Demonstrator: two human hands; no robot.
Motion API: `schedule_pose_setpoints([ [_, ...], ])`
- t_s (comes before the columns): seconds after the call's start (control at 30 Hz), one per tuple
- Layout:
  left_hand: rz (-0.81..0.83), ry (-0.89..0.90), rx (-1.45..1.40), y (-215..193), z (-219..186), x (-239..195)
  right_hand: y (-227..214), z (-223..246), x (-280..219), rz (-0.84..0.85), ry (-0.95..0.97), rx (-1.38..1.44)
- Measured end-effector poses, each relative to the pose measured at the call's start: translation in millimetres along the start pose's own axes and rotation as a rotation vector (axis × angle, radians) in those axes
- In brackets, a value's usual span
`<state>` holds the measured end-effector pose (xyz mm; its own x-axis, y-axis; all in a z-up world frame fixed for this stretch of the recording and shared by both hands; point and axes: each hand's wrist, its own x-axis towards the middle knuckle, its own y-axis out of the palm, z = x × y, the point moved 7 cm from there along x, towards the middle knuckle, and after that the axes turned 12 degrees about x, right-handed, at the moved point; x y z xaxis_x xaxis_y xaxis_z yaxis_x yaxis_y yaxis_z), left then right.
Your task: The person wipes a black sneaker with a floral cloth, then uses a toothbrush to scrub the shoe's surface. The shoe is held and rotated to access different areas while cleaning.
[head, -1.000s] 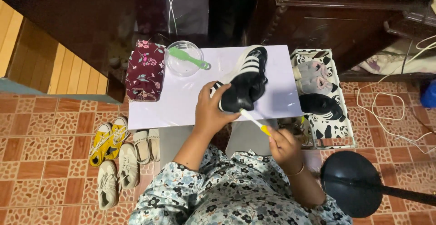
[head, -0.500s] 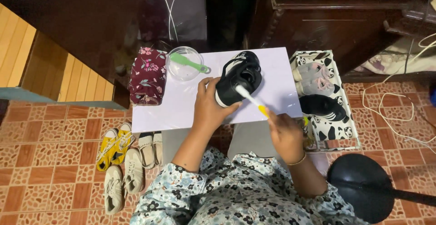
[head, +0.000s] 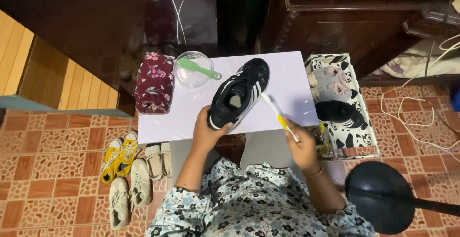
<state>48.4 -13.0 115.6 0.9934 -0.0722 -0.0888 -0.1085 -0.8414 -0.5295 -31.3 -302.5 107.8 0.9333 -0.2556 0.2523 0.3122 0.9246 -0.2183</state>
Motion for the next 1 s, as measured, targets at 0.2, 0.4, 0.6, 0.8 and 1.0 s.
schedule_pose_setpoints([
  [0.2, 0.030, 0.030, 0.078, -6, 37, 13, 17, -2, -8, 0.030, 0.189, 0.023],
  [0.4, -0.044, 0.186, 0.160, -17, 69, 30, 31, -85, -14, 0.153, 0.300, 0.003],
  [0.6, -0.131, 0.249, 0.118, -23, 103, 47, 16, -121, 0, 0.073, 0.337, 0.132],
  [0.8, -0.138, 0.209, 0.133, -17, 110, 47, 53, 16, 87, 0.163, 0.057, -0.219],
  [1.0, -0.125, 0.153, 0.127, -20, 108, 45, 162, 12, 197, 0.515, -0.098, -0.567],
])
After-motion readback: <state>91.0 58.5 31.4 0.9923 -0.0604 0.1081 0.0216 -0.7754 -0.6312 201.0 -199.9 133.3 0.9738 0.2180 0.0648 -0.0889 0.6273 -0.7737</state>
